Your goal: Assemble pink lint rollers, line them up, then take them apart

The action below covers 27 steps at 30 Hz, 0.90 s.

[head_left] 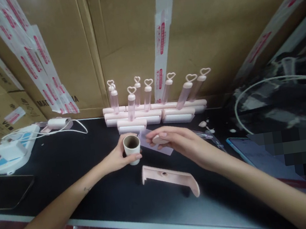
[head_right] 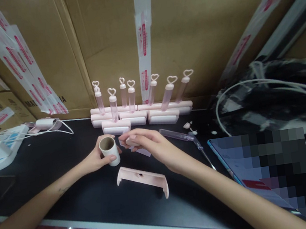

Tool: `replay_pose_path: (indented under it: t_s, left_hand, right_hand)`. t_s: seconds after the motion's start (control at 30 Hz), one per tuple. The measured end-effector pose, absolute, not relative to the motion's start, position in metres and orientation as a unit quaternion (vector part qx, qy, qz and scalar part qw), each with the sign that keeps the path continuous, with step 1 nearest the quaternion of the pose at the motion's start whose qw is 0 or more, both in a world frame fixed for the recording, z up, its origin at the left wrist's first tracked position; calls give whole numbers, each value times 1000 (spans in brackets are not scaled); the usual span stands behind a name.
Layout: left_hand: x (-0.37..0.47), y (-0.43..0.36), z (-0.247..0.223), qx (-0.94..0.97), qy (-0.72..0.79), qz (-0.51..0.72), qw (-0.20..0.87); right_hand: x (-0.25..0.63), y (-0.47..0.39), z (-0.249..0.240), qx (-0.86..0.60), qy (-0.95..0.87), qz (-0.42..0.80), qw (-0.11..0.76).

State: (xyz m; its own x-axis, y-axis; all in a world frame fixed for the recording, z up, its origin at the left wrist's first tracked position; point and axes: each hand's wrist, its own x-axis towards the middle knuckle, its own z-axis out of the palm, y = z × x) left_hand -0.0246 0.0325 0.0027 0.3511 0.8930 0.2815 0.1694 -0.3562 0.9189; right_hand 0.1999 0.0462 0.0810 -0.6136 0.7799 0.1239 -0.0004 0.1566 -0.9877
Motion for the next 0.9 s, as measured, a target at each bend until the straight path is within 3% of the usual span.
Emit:
replay_pose_path:
  t_s: [0.13,0.27,0.53,0.63,0.77,0.9]
  left_hand:
    - [-23,34,-3,701,374,424,435]
    - [-22,33,-4,692,383,435,431]
    - [-24,34,-4,699,388,413,436]
    - [-23,35,-3,699,393,418,428]
    - [-22,36,-2,703,373,416,440]
    - [-23,36,-1,700,391,399,445]
  right_hand:
    - [196,46,78,-273,-722,540,335]
    - [177,50,79,-192,-826,382,367]
    - [150,52,67,-164,-935,161,270]
    - [156,53,68,-163,-930,180,275]
    - [152,60,78,-208,-862,317,336]
    - [136,71,80,-251,-817,410,317]
